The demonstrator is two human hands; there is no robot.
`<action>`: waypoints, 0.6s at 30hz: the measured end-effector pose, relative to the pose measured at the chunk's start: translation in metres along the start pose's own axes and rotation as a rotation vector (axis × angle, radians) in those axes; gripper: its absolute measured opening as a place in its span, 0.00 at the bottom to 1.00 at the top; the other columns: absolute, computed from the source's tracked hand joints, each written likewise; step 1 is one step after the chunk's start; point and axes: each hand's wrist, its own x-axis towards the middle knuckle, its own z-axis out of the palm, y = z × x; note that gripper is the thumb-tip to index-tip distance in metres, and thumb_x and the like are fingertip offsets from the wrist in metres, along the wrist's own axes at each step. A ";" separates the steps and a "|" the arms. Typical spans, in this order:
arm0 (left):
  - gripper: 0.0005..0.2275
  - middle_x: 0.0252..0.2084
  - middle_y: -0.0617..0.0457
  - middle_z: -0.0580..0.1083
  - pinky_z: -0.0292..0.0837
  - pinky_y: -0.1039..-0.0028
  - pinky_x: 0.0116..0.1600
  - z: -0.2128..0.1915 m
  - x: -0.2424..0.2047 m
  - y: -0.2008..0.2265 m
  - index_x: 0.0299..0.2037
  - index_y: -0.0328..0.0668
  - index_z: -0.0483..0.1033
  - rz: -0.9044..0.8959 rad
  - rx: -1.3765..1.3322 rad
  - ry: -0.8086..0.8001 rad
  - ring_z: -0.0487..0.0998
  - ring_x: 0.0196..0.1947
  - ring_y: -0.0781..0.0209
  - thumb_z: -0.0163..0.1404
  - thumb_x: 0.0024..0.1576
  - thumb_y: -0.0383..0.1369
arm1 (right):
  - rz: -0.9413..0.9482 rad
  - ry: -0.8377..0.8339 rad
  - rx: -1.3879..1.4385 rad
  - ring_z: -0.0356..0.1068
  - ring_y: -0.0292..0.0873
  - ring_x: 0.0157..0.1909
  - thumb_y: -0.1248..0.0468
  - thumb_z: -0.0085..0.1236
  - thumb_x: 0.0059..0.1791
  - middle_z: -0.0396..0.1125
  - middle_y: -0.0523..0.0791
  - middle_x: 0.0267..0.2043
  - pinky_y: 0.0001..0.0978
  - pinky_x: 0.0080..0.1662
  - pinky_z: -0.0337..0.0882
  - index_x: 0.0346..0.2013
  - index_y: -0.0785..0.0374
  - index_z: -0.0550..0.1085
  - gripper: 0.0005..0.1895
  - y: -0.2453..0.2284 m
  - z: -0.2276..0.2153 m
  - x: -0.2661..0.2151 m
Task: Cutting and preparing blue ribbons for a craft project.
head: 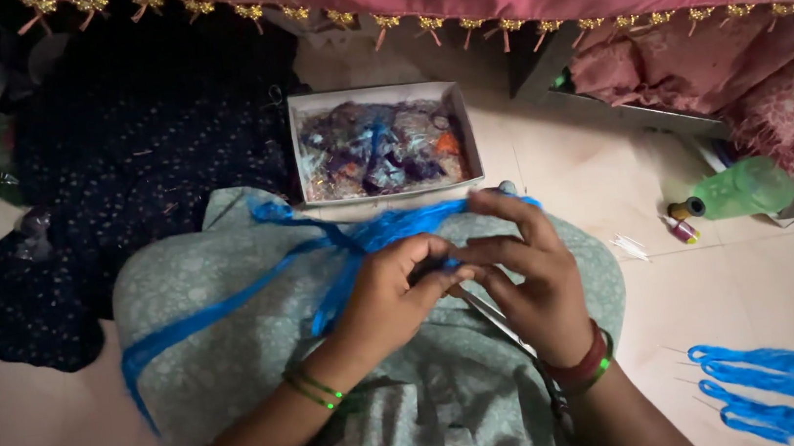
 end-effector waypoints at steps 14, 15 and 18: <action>0.05 0.36 0.53 0.78 0.78 0.76 0.45 -0.010 0.001 -0.006 0.44 0.33 0.74 -0.180 -0.072 -0.148 0.81 0.36 0.69 0.53 0.61 0.26 | 0.263 0.612 0.053 0.74 0.40 0.47 0.74 0.51 0.59 0.69 0.44 0.43 0.34 0.45 0.79 0.45 0.65 0.68 0.02 0.158 -0.133 -0.015; 0.05 0.39 0.52 0.77 0.77 0.76 0.46 -0.013 0.001 0.001 0.44 0.34 0.75 -0.139 -0.095 -0.245 0.79 0.39 0.69 0.55 0.60 0.26 | 0.277 0.596 0.074 0.73 0.39 0.45 0.74 0.51 0.59 0.69 0.44 0.43 0.34 0.44 0.79 0.45 0.66 0.69 0.02 0.172 -0.130 -0.020; 0.05 0.48 0.52 0.74 0.76 0.71 0.51 -0.023 0.008 0.039 0.40 0.35 0.76 0.027 -0.228 -0.346 0.76 0.46 0.65 0.57 0.60 0.28 | 0.290 0.488 0.127 0.73 0.38 0.44 0.75 0.48 0.58 0.70 0.45 0.44 0.34 0.44 0.79 0.45 0.68 0.71 0.04 0.199 -0.094 -0.030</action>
